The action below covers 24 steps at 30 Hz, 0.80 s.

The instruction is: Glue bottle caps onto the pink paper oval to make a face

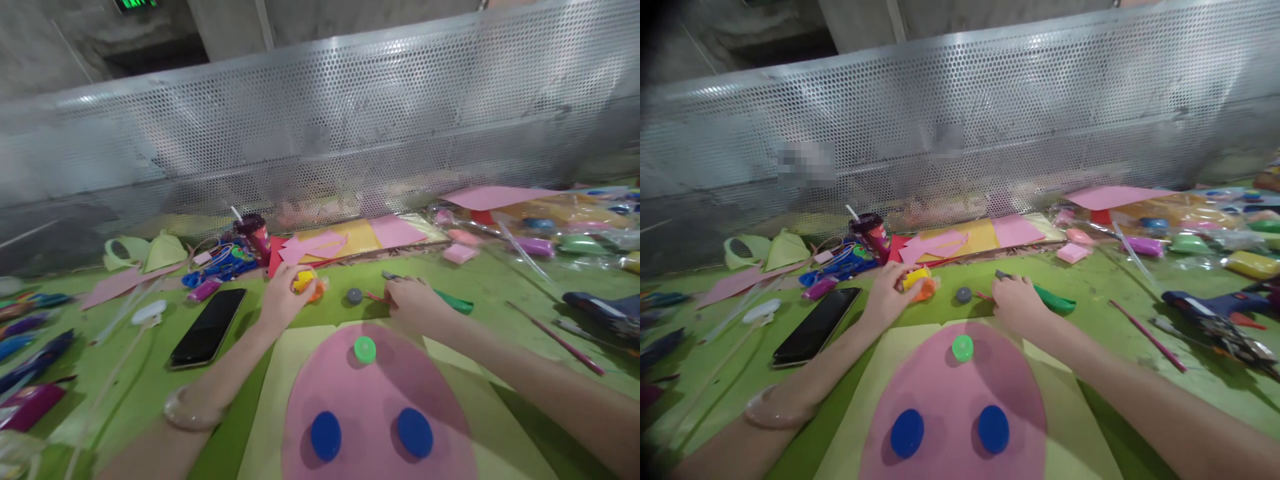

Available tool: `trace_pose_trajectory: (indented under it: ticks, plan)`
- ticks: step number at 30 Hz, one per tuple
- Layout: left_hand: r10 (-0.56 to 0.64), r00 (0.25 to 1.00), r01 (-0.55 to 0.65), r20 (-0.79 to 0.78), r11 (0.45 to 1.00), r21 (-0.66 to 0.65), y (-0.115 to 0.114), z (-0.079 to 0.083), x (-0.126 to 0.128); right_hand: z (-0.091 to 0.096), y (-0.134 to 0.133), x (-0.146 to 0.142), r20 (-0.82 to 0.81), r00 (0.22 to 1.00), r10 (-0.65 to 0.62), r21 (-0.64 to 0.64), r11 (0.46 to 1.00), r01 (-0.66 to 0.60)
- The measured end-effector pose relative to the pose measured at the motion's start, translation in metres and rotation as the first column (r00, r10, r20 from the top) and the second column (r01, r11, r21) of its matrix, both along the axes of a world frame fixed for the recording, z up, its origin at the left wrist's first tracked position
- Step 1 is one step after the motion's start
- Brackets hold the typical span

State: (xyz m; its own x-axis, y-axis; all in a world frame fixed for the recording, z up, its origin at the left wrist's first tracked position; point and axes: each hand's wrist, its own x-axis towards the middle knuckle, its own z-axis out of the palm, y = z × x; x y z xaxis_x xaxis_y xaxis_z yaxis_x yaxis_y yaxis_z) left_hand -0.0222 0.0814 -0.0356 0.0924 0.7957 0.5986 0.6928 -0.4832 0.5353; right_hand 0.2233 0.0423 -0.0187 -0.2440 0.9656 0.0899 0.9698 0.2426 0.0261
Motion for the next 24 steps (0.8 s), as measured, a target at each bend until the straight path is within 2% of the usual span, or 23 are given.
trace_pose_trajectory:
  ticks: [3, 5, 7, 9, 11, 15, 20, 24]
  plan:
    - [0.043, 0.943, -0.068, -0.329, 0.996, -0.064, 0.003, -0.007, 0.001, 0.001, 0.002, 0.002, -0.045, 0.999, -0.002, 0.008, 1.000, 0.002]
    - [0.060, 0.891, -0.117, -0.451, 0.988, -0.099, 0.004, -0.011, 0.002, 0.003, 0.003, 0.003, -0.099, 0.995, 0.008, 0.028, 1.000, -0.005]
    - [0.081, 0.862, -0.148, -0.501, 0.984, -0.095, 0.003, -0.011, 0.004, 0.006, 0.001, 0.001, -0.174, 0.984, 0.041, 0.059, 0.998, -0.031]
    - [0.099, 0.877, -0.143, -0.471, 0.988, -0.060, 0.002, -0.011, 0.004, 0.011, -0.003, -0.003, -0.254, 0.964, 0.079, 0.090, 0.994, -0.057]
    - [0.089, 0.923, -0.101, -0.376, 0.995, -0.013, 0.001, -0.010, 0.005, 0.017, -0.009, -0.008, -0.329, 0.939, 0.100, 0.107, 0.992, -0.068]
    - [-0.031, 0.971, 0.032, -0.236, 0.999, -0.001, -0.002, -0.009, 0.008, 0.026, -0.018, -0.016, -0.480, 0.870, 0.113, 0.075, 0.993, -0.088]
    - [-0.152, 0.960, 0.149, -0.237, 0.988, -0.032, -0.011, -0.006, 0.012, 0.028, -0.022, -0.018, -0.587, 0.795, 0.152, 0.052, 0.987, -0.151]
    - [-0.239, 0.918, 0.219, -0.318, 0.971, -0.098, -0.018, -0.004, 0.014, 0.028, -0.024, -0.018, -0.578, 0.796, 0.182, 0.093, 0.983, -0.158]
